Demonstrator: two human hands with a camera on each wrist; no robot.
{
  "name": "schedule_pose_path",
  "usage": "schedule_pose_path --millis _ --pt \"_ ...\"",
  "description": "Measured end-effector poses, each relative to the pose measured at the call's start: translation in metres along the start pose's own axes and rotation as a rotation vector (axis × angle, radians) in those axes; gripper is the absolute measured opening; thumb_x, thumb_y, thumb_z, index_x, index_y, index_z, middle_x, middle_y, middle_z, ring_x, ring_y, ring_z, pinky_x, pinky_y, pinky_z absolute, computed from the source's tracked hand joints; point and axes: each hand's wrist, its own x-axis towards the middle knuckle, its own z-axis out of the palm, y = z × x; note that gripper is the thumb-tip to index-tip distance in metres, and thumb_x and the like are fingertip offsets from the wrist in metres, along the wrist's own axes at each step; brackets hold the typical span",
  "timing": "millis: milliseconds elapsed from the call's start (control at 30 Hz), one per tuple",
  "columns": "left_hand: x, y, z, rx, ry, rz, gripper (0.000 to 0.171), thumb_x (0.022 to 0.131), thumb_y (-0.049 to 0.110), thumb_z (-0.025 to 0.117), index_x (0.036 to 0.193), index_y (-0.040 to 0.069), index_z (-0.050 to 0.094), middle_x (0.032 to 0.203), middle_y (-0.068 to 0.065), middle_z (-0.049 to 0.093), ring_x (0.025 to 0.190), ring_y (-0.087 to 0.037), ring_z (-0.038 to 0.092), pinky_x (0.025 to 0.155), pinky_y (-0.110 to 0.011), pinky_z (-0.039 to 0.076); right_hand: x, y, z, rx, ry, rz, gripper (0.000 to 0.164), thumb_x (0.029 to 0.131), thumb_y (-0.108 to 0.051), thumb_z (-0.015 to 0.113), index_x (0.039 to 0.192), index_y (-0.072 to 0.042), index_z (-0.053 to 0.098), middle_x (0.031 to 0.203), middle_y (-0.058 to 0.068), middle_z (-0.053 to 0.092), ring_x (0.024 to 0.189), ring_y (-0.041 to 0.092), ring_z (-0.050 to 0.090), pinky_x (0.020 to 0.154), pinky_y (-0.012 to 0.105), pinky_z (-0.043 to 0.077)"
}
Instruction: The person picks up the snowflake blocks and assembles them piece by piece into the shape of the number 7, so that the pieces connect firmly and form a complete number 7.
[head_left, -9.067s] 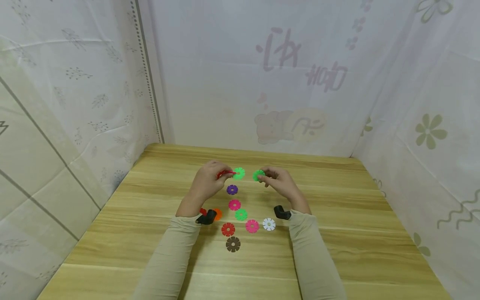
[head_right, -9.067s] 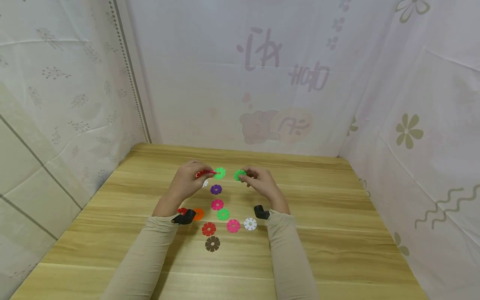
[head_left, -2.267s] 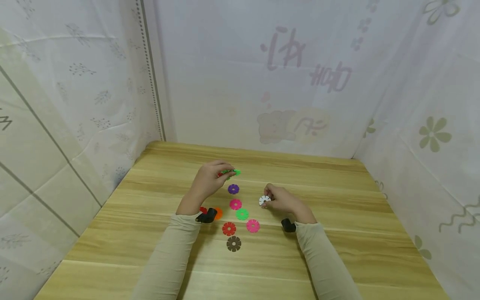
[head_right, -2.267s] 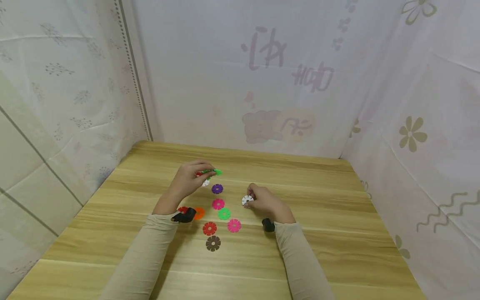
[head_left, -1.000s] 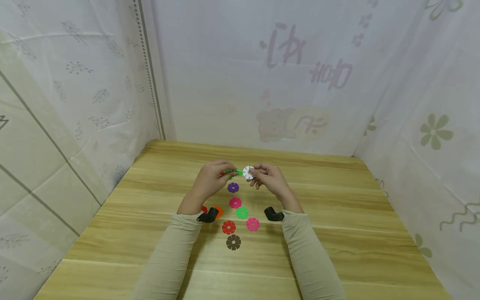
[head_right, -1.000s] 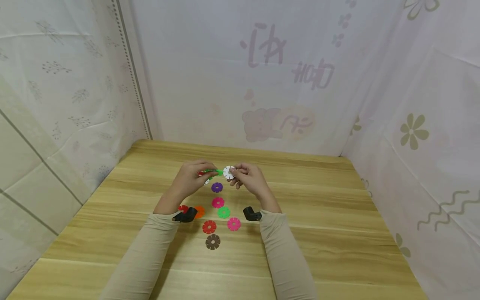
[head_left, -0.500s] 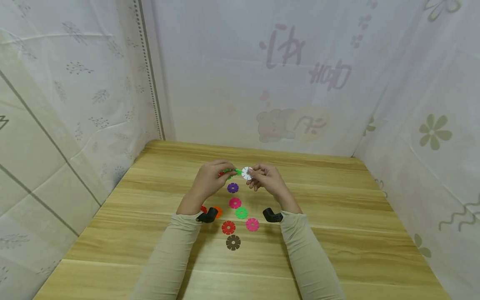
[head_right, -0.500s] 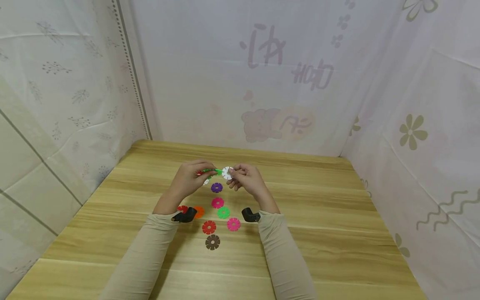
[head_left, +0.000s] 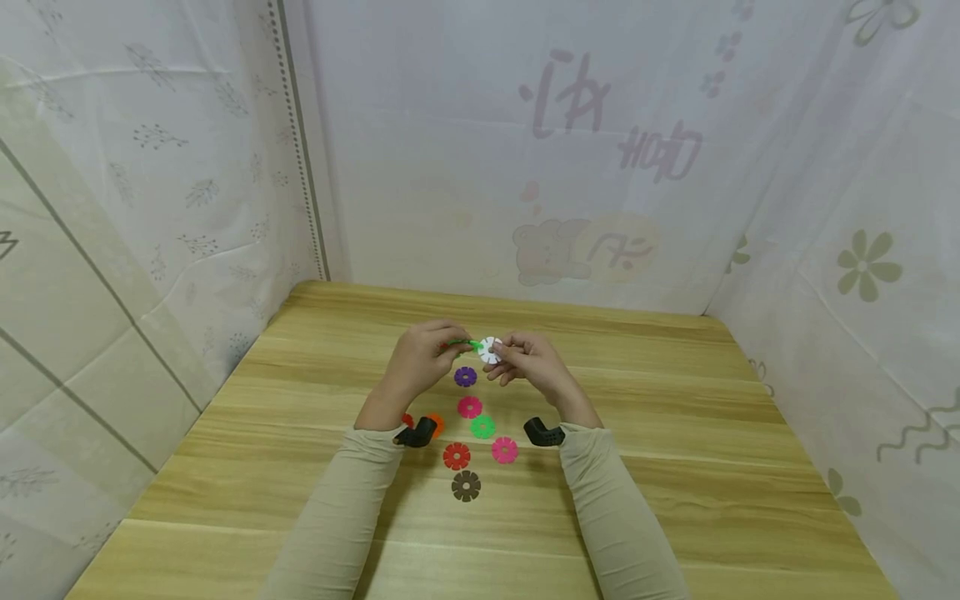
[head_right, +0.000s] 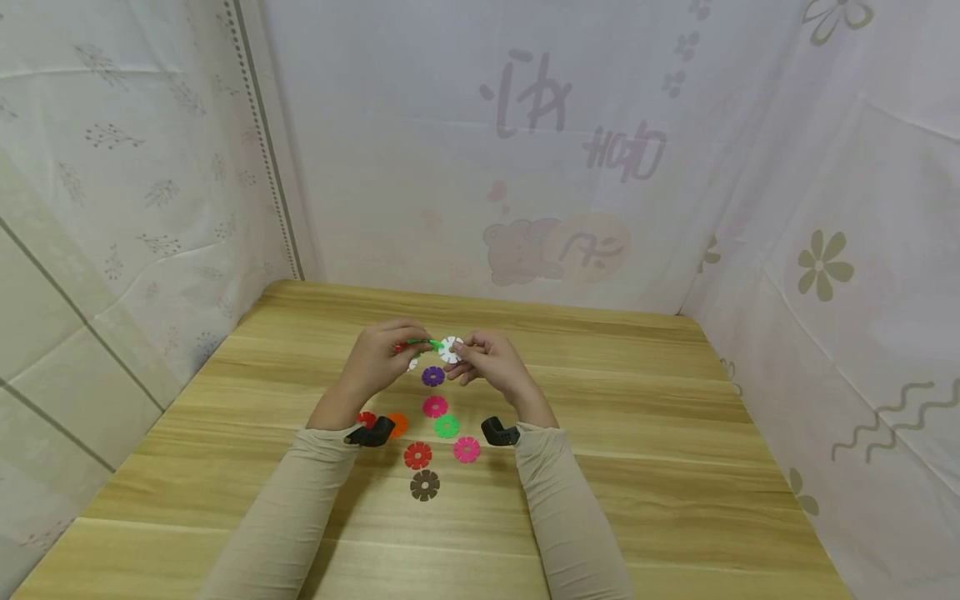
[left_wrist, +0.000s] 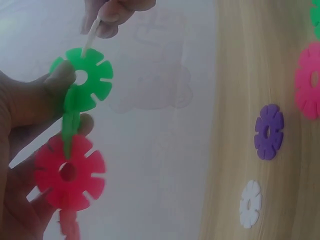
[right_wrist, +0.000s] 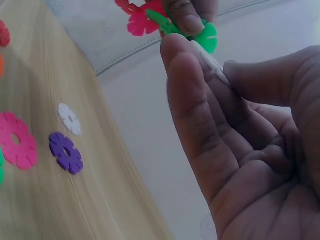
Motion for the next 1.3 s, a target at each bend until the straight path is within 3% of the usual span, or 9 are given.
schedule_pose_path --millis 167,267,367,533,767,1033,1300 --pt "0.0 0.003 0.001 0.031 0.06 -0.008 0.005 0.083 0.005 0.082 0.086 0.006 0.079 0.089 -0.004 0.074 0.082 -0.023 0.069 0.079 -0.036 0.055 0.001 -0.001 0.004 -0.01 0.004 -0.001 0.04 0.103 -0.024 0.06 0.108 0.016 0.058 0.096 0.034 0.069 0.076 0.023 0.073 0.064 0.032 0.06" --pt "0.001 0.004 0.003 0.05 0.091 -0.005 0.003 0.084 0.005 0.081 0.083 0.005 0.079 0.086 -0.005 0.074 0.084 -0.026 0.068 0.084 -0.039 0.053 0.001 -0.003 0.005 -0.014 0.017 0.004 0.036 0.103 -0.023 0.06 0.105 0.013 0.06 0.093 0.03 0.07 0.075 0.023 0.073 0.063 0.032 0.06" --pt "0.002 0.007 0.005 0.065 0.102 -0.023 0.005 0.083 0.004 0.081 0.08 0.006 0.078 0.083 -0.004 0.074 0.083 -0.025 0.067 0.084 -0.037 0.053 0.001 -0.005 0.008 -0.003 0.032 0.013 0.029 0.103 -0.019 0.06 0.102 0.009 0.062 0.089 0.024 0.072 0.073 0.023 0.073 0.063 0.032 0.06" --pt "0.002 0.009 0.005 0.093 0.113 -0.055 0.007 0.08 0.002 0.083 0.079 0.006 0.078 0.082 -0.003 0.073 0.081 -0.025 0.067 0.08 -0.037 0.055 0.002 -0.007 0.013 0.04 0.035 0.013 0.031 0.103 -0.014 0.058 0.104 0.016 0.059 0.084 0.017 0.073 0.072 0.021 0.073 0.065 0.032 0.06" --pt "0.004 0.01 0.009 0.168 0.173 -0.062 0.009 0.075 0.003 0.086 0.076 0.008 0.078 0.077 -0.002 0.073 0.073 -0.024 0.069 0.078 -0.039 0.055 0.004 -0.005 0.017 0.078 0.081 0.014 0.021 0.102 -0.013 0.06 0.095 0.006 0.063 0.083 0.017 0.072 0.071 0.022 0.073 0.066 0.035 0.061" --pt "0.005 0.015 0.011 0.217 0.203 -0.094 0.01 0.075 0.005 0.086 0.073 0.01 0.078 0.076 0.0 0.073 0.071 -0.022 0.069 0.08 -0.039 0.054 0.004 -0.003 0.017 0.131 0.092 0.027 0.019 0.103 -0.011 0.058 0.093 0.005 0.063 0.081 0.016 0.071 0.07 0.021 0.072 0.064 0.032 0.061" --pt "0.005 0.018 0.014 0.212 0.222 -0.073 0.011 0.072 0.003 0.087 0.071 0.009 0.078 0.073 -0.001 0.072 0.07 -0.022 0.069 0.086 -0.043 0.054 0.002 -0.004 0.02 0.191 0.102 0.041 0.029 0.102 -0.015 0.061 0.099 0.014 0.059 0.078 0.014 0.072 0.068 0.02 0.072 0.064 0.03 0.06"
